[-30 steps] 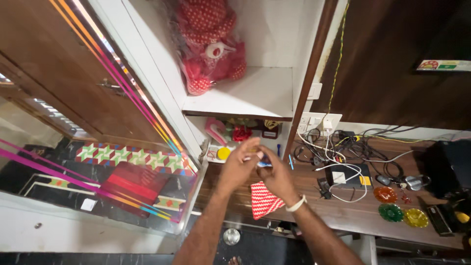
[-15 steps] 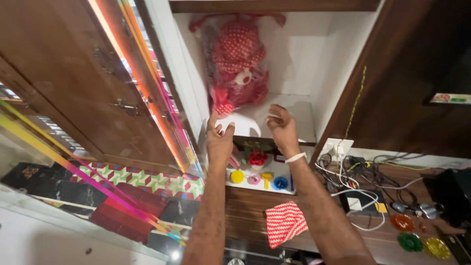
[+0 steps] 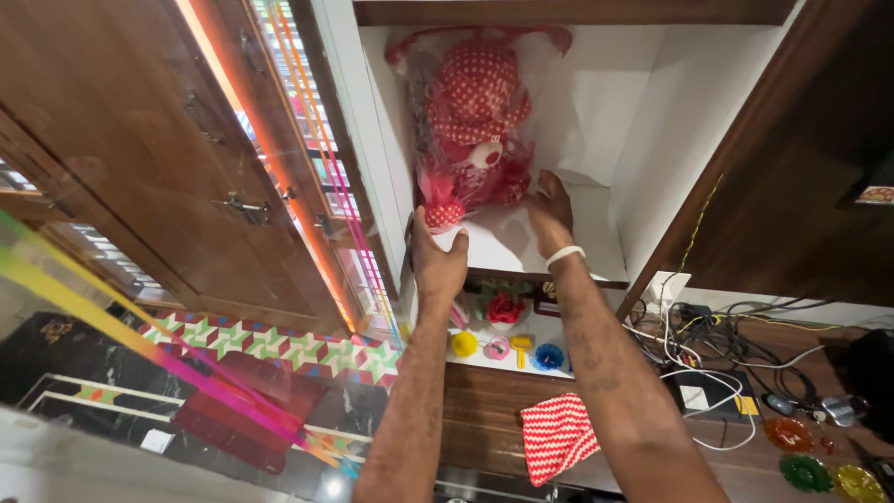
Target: The person wipes the inside of an empty wall shelf with a cloth, reaches to the top surface, and continues wiping the interior and edges of the shelf.
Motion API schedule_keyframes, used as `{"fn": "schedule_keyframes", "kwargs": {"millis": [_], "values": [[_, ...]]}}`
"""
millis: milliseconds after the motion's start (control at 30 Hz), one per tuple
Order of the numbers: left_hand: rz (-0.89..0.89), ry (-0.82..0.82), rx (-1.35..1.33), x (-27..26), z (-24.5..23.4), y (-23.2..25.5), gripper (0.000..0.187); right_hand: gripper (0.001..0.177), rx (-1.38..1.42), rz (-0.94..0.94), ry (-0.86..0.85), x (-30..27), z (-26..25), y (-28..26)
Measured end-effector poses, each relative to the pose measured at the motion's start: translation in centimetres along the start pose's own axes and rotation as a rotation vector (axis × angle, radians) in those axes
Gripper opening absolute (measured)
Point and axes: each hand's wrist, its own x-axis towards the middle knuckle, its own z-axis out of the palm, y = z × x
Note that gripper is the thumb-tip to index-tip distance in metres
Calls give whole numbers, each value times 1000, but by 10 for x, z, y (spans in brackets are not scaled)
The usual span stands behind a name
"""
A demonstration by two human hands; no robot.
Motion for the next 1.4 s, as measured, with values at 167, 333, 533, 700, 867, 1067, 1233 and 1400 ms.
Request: {"fn": "schedule_keyframes", "kwargs": {"millis": [167, 333, 533, 700, 867, 1067, 1233, 1400], "values": [[-43, -41, 11, 6, 1, 5, 85, 83, 85, -71, -143, 24, 0, 12], [-37, -58, 13, 8, 4, -2, 87, 83, 273, -141, -313, 2, 1, -27], [55, -34, 36, -5, -1, -5, 86, 64, 113, -21, -219, -48, -12, -71], [-57, -133, -72, -24, -25, 14, 87, 58, 92, -189, -160, -88, -25, -81], [-83, -187, -64, -58, -60, 46, 81, 51, 61, -181, -92, -129, -41, -77], [69, -223, -2, -109, -105, 77, 78, 77, 114, -285, -51, -194, -58, -54], [8, -273, 106, -147, -131, 90, 80, 82, -18, -287, -74, -259, -72, -60], [192, -245, 237, -195, -139, 79, 88, 76, 114, -98, -46, -319, -93, -58]]}}
